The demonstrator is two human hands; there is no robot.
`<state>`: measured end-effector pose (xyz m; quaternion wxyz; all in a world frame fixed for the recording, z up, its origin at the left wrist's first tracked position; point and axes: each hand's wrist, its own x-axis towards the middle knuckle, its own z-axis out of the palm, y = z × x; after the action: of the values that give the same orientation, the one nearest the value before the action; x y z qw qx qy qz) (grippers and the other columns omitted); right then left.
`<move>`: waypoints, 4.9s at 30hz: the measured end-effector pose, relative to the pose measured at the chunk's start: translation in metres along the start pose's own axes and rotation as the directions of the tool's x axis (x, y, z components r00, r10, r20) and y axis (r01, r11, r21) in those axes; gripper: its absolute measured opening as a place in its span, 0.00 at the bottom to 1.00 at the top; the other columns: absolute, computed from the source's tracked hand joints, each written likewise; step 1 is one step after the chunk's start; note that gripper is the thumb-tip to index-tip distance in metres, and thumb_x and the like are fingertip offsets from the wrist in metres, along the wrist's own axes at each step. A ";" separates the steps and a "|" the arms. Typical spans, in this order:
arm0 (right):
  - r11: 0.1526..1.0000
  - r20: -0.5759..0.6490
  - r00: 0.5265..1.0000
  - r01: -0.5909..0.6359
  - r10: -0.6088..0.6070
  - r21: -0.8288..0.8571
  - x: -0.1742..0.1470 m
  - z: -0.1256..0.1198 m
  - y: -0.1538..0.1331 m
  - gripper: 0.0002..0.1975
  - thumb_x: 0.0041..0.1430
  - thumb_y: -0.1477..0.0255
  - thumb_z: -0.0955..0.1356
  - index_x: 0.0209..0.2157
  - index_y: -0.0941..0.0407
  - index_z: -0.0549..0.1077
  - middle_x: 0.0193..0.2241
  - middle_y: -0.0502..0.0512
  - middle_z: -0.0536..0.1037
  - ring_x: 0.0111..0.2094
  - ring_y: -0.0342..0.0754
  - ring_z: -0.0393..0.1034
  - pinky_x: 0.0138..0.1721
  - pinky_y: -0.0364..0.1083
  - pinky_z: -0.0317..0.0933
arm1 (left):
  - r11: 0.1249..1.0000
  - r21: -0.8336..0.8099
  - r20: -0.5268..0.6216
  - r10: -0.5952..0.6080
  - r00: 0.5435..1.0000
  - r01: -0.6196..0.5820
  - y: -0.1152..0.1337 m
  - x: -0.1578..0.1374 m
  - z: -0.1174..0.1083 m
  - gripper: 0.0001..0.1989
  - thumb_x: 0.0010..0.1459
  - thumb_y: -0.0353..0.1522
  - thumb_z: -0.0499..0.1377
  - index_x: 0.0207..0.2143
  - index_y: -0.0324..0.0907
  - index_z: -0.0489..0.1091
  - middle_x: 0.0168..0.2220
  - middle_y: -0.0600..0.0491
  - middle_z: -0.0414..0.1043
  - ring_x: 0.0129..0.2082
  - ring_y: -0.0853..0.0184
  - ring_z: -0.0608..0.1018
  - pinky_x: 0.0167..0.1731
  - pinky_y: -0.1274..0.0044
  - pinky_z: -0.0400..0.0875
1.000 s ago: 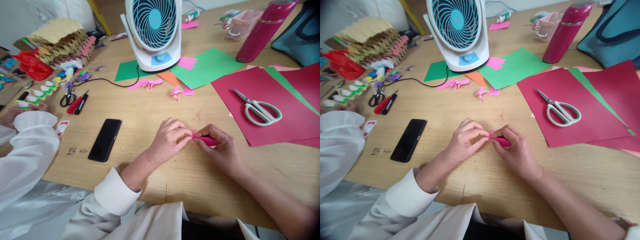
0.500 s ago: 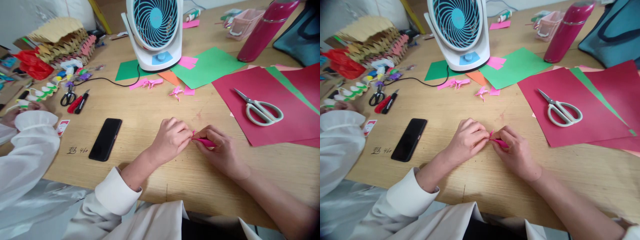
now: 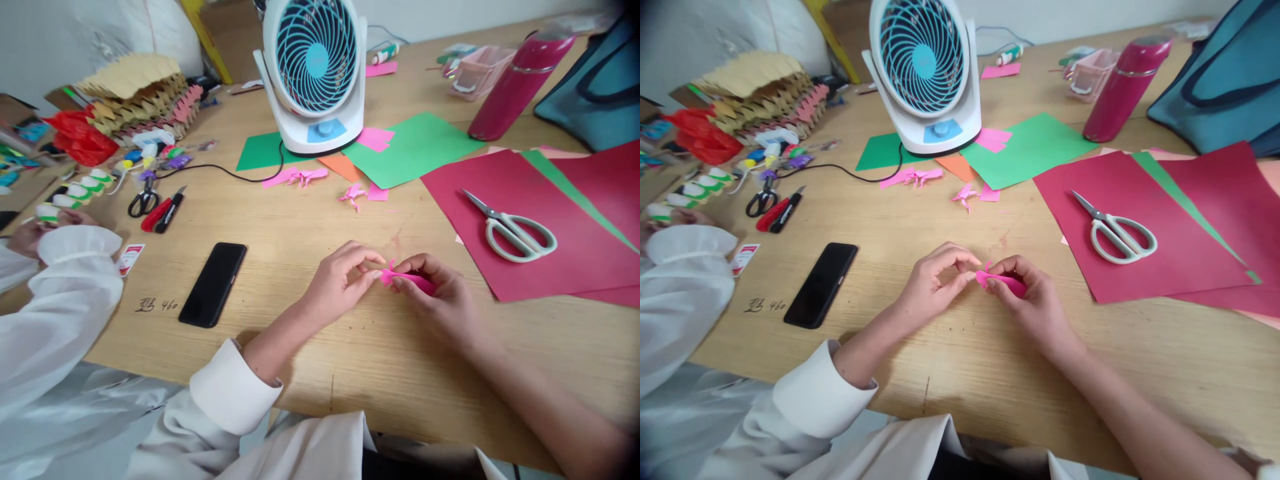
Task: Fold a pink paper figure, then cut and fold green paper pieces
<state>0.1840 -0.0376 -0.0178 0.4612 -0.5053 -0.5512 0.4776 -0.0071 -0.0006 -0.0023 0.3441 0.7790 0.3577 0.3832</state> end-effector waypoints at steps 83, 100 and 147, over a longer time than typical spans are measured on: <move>0.710 -0.107 0.771 0.511 -0.628 -0.484 -0.005 0.005 0.002 0.12 0.56 0.81 0.70 0.37 0.49 0.75 0.39 0.55 0.80 0.39 0.53 0.76 0.40 0.53 0.69 | 0.933 -0.330 -0.291 -0.244 0.925 0.143 0.018 -0.016 0.028 0.03 0.58 0.31 0.64 0.34 0.42 0.78 0.35 0.51 0.78 0.36 0.67 0.78 0.39 0.75 0.71; 0.790 -0.105 0.821 0.492 -0.561 -0.366 -0.006 0.009 -0.001 0.11 0.57 0.81 0.69 0.36 0.50 0.74 0.37 0.53 0.79 0.38 0.51 0.74 0.39 0.50 0.66 | 0.978 -0.206 -0.325 -0.033 0.945 -0.036 0.013 -0.014 0.026 0.03 0.57 0.29 0.65 0.36 0.43 0.77 0.35 0.51 0.74 0.35 0.68 0.74 0.39 0.74 0.71; 0.852 -0.005 0.970 -0.212 0.244 0.478 0.002 0.023 0.005 0.12 0.51 0.64 0.77 0.29 0.56 0.76 0.24 0.47 0.70 0.24 0.37 0.57 0.25 0.38 0.52 | 0.795 -0.493 -0.163 -0.483 0.860 0.353 0.003 -0.004 0.024 0.22 0.55 0.38 0.66 0.50 0.43 0.68 0.43 0.50 0.72 0.37 0.70 0.73 0.39 0.77 0.67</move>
<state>0.1614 -0.0368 -0.0258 0.5286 -0.4544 -0.3382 0.6322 0.0120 -0.0118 -0.0120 0.5357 0.5166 0.4700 0.4746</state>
